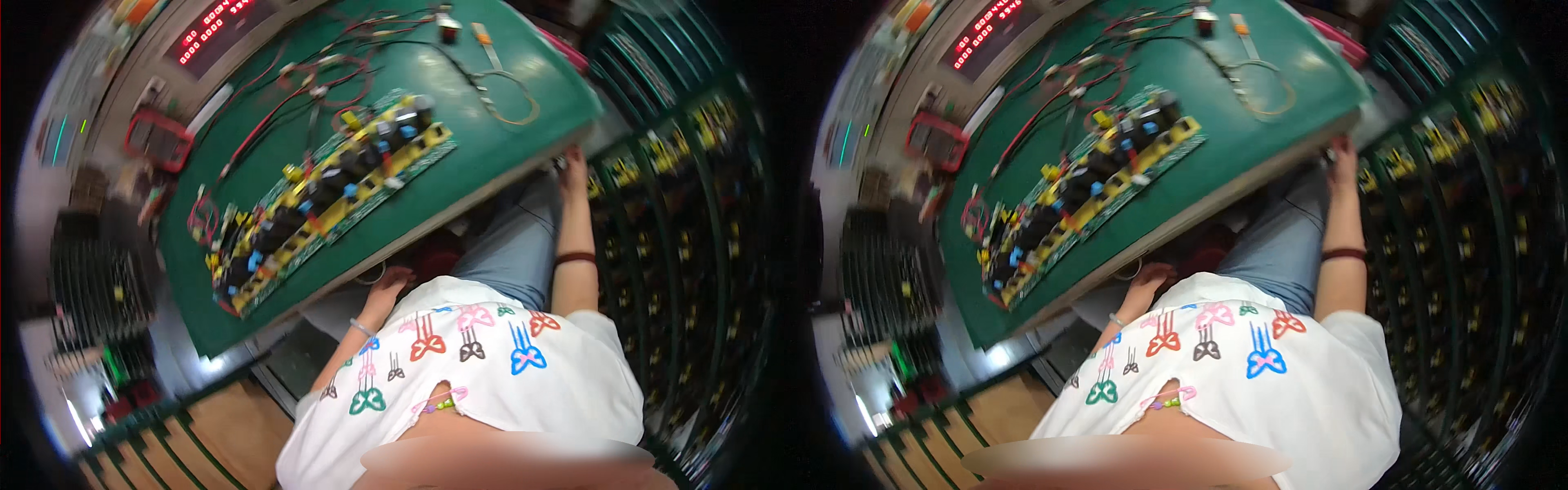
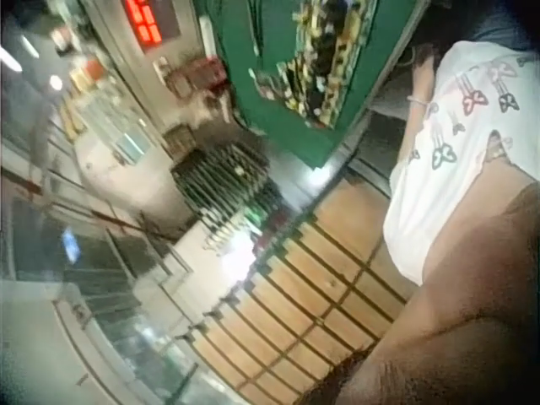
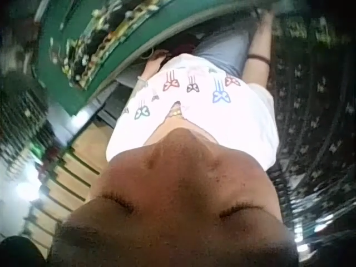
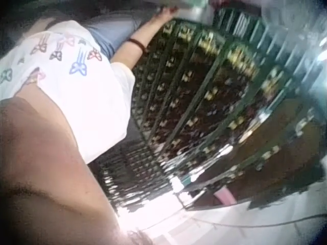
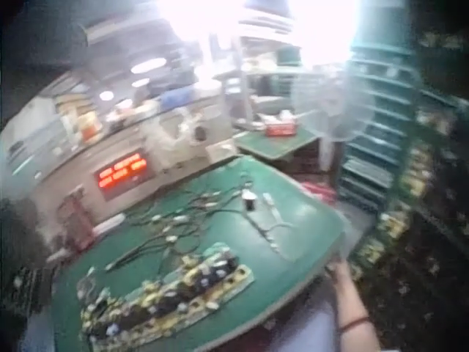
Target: The person assembles and connects wires to electronic circuit boards at a workbench using a soldering iron and multimeter probes.
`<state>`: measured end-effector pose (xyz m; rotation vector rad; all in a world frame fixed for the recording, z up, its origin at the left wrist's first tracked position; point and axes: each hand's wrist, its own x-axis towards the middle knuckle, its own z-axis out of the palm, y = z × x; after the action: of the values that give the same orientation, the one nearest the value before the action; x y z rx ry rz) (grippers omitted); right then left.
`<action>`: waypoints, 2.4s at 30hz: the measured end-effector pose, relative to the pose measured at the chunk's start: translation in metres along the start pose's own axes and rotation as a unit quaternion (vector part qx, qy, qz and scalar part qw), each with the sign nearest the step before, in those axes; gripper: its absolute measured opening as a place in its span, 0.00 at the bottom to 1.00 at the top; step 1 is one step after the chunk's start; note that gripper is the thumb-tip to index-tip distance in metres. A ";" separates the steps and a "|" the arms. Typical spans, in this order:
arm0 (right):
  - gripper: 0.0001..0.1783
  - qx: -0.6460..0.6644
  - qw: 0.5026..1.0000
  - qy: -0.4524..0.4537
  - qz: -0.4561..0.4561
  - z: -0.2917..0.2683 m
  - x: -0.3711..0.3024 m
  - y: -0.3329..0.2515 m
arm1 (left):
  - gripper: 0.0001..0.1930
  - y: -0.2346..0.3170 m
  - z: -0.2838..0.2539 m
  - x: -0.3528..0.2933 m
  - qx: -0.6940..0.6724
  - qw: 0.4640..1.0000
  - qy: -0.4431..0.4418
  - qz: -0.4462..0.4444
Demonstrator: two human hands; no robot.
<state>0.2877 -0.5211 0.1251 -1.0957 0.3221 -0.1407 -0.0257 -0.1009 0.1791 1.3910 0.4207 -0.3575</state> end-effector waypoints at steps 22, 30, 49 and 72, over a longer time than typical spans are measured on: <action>0.20 -0.274 0.906 0.191 -0.261 0.011 -0.028 -0.089 | 0.10 0.116 -0.058 -0.115 0.046 0.984 -0.094 0.142; 0.20 -0.429 0.689 -0.436 -0.387 0.268 -0.164 -0.152 | 0.17 0.225 -0.077 -0.107 0.522 0.676 0.339 0.395; 0.29 -0.496 0.604 -0.534 -0.322 0.318 -0.152 -0.122 | 0.17 0.229 -0.092 -0.068 0.629 0.675 0.275 0.269; 0.19 -0.419 0.661 -0.515 -0.349 0.305 -0.150 -0.136 | 0.12 0.276 -0.283 -0.051 0.551 0.714 0.428 0.060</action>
<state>0.2509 -0.2834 0.4012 -1.9841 -1.2298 -0.0153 0.0408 0.2197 0.4063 2.7632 0.9515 0.2747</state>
